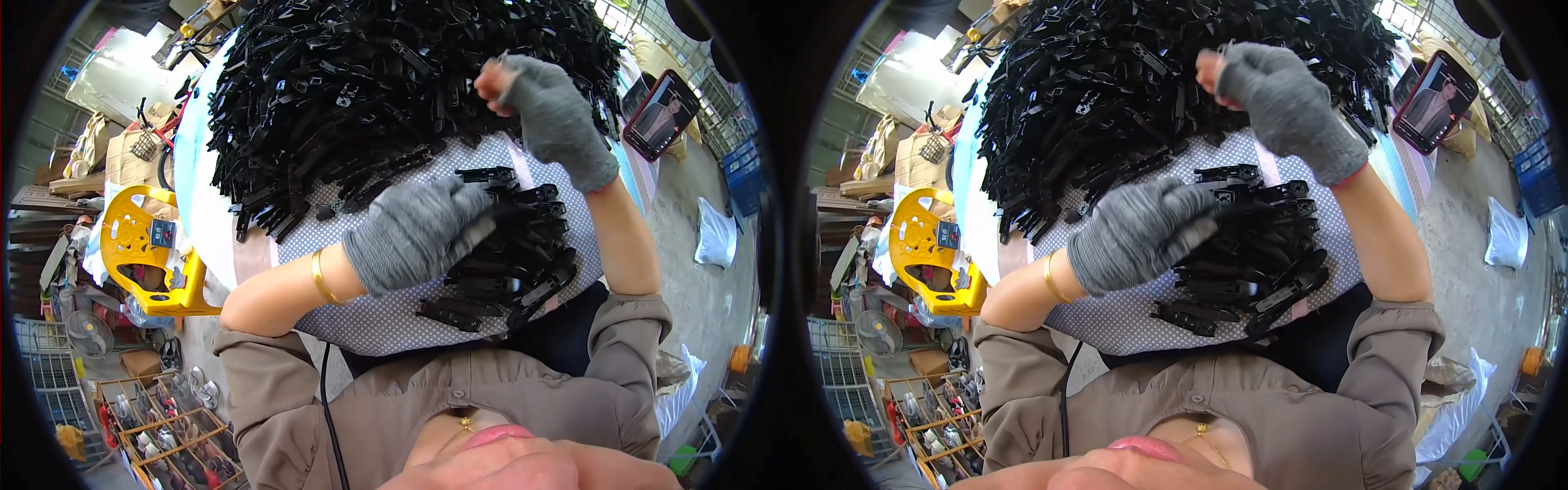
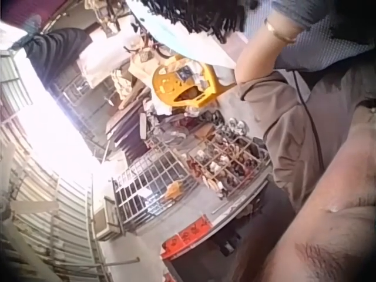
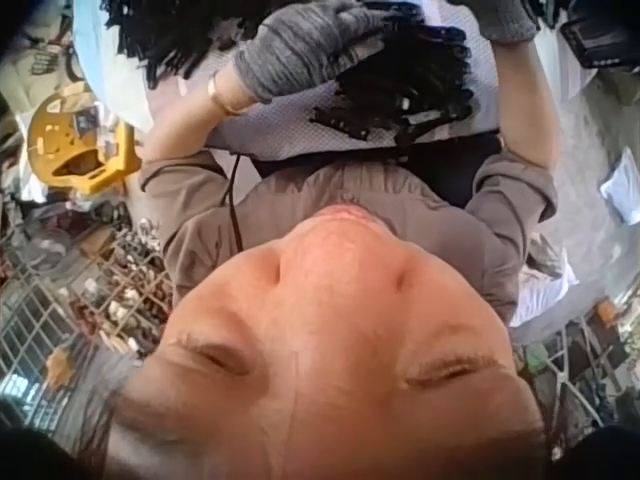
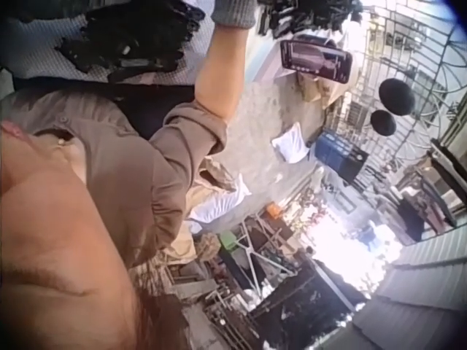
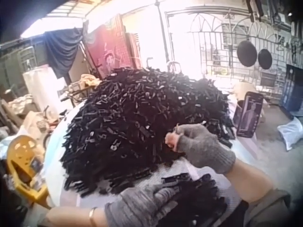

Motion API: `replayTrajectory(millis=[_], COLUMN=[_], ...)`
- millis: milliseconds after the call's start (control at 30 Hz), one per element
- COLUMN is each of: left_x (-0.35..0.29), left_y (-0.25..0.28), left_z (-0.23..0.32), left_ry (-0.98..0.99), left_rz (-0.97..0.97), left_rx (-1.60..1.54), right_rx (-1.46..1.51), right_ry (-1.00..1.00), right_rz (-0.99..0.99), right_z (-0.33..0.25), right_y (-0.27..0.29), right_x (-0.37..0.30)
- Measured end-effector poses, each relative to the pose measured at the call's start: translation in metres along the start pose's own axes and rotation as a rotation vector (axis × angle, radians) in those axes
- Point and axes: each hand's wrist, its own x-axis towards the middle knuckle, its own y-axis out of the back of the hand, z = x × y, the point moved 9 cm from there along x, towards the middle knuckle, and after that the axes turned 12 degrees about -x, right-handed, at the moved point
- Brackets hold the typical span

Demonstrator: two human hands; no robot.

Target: The recorder is sorting and assembling small black plastic components on a white table.

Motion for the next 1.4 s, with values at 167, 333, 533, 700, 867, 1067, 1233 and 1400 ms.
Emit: replayTrajectory(millis=[167,333,533,700,867,1067,1233,1400], left_x=[-0.001,-0.007,0.009,0.007,0.004,0.004,-0.007,-0.008], left_y=[0.019,0.048,0.012,0.029,0.038,0.030,0.018,0.007], left_z=[-0.001,-0.056,-0.086,-0.052,-0.064,-0.058,-0.064,-0.060], left_ry=[-0.004,0.337,0.534,0.140,0.217,0.131,0.374,0.254], left_rz=[0.038,0.093,-0.169,0.123,0.263,0.099,-0.165,-0.203], left_rx=[-0.035,0.372,0.670,0.372,-0.120,-0.231,0.675,0.786], right_rx=[-1.261,-1.488,-1.567,-1.457,-1.474,-1.461,-1.491,-1.574], right_ry=[0.221,0.161,0.128,0.050,0.156,0.223,0.018,0.046], right_rz=[-0.105,-0.169,-0.285,-0.293,-0.232,-0.235,-0.380,-0.375], right_z=[0.006,0.016,0.015,0.020,0.020,0.015,0.025,0.027], right_y=[-0.027,-0.045,-0.045,-0.041,-0.041,-0.045,-0.043,-0.038], right_x=[-0.008,-0.015,-0.022,-0.019,-0.018,-0.024,-0.020,-0.024])
